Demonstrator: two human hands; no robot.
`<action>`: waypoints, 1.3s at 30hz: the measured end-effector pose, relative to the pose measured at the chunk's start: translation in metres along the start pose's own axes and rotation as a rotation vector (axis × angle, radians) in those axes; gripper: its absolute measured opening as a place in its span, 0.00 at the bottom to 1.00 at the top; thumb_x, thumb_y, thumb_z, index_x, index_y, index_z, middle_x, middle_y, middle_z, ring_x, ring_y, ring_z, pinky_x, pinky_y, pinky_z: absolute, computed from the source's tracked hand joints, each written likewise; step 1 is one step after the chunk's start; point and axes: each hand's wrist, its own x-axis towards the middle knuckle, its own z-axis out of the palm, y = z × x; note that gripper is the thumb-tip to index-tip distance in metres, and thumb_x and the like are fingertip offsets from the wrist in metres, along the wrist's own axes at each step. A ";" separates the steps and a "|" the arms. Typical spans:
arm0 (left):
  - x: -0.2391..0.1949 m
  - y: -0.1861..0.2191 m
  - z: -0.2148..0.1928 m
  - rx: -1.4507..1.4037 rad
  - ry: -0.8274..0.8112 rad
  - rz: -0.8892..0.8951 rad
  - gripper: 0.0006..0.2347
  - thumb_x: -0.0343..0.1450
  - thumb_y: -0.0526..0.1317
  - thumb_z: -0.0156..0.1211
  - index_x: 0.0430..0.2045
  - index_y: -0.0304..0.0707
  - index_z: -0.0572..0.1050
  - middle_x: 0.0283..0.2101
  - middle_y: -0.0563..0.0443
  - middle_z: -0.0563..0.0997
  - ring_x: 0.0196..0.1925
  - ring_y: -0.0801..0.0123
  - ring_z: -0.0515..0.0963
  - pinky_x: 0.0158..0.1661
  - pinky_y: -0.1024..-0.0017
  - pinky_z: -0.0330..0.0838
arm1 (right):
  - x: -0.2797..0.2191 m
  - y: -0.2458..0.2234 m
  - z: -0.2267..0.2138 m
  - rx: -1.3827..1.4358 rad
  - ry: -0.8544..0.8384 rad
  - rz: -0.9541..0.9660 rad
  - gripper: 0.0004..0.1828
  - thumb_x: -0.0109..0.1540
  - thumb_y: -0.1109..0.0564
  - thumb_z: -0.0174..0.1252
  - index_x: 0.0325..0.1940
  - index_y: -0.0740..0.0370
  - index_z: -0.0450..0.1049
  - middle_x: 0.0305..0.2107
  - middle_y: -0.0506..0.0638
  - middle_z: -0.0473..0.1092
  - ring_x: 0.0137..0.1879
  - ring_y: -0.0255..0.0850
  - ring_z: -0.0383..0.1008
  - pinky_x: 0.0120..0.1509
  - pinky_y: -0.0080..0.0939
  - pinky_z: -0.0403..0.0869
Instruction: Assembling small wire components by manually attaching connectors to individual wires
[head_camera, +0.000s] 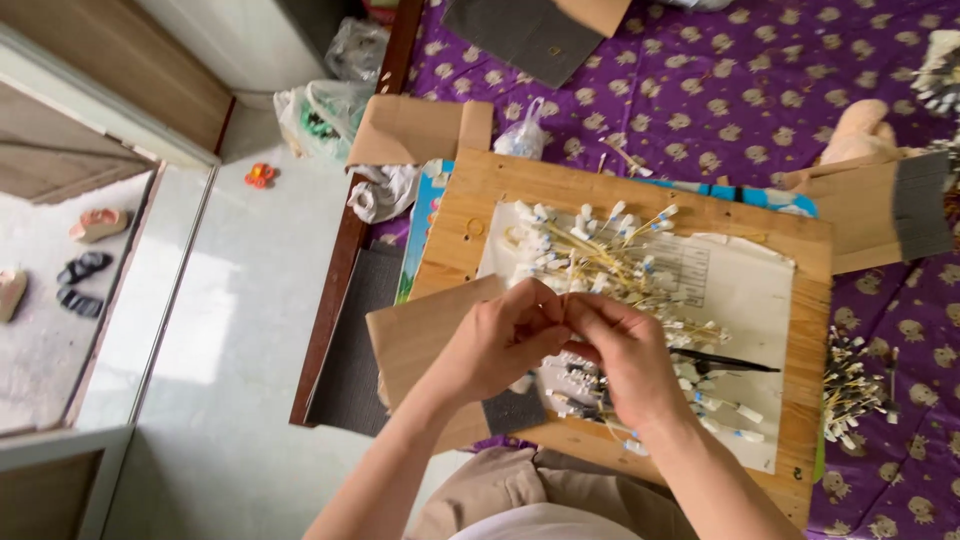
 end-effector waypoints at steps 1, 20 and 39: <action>-0.009 -0.009 0.004 -0.004 0.014 -0.011 0.09 0.66 0.37 0.63 0.35 0.38 0.72 0.21 0.51 0.80 0.21 0.71 0.78 0.27 0.74 0.71 | -0.003 -0.001 0.003 -0.007 -0.012 0.011 0.11 0.62 0.59 0.57 0.44 0.68 0.78 0.31 0.58 0.76 0.40 0.44 0.78 0.48 0.49 0.78; -0.111 -0.138 0.035 0.842 0.117 0.025 0.19 0.64 0.43 0.65 0.48 0.38 0.72 0.54 0.50 0.72 0.53 0.55 0.69 0.45 0.59 0.70 | -0.002 -0.001 -0.020 -0.956 0.021 -0.403 0.06 0.60 0.58 0.61 0.38 0.58 0.81 0.30 0.44 0.75 0.27 0.34 0.66 0.32 0.34 0.66; -0.106 -0.160 0.036 0.673 0.178 0.058 0.20 0.56 0.39 0.73 0.35 0.33 0.68 0.42 0.42 0.70 0.39 0.50 0.69 0.43 0.60 0.66 | 0.018 0.005 -0.025 -1.263 -0.102 0.006 0.20 0.59 0.44 0.58 0.54 0.50 0.77 0.41 0.47 0.71 0.35 0.42 0.70 0.41 0.41 0.68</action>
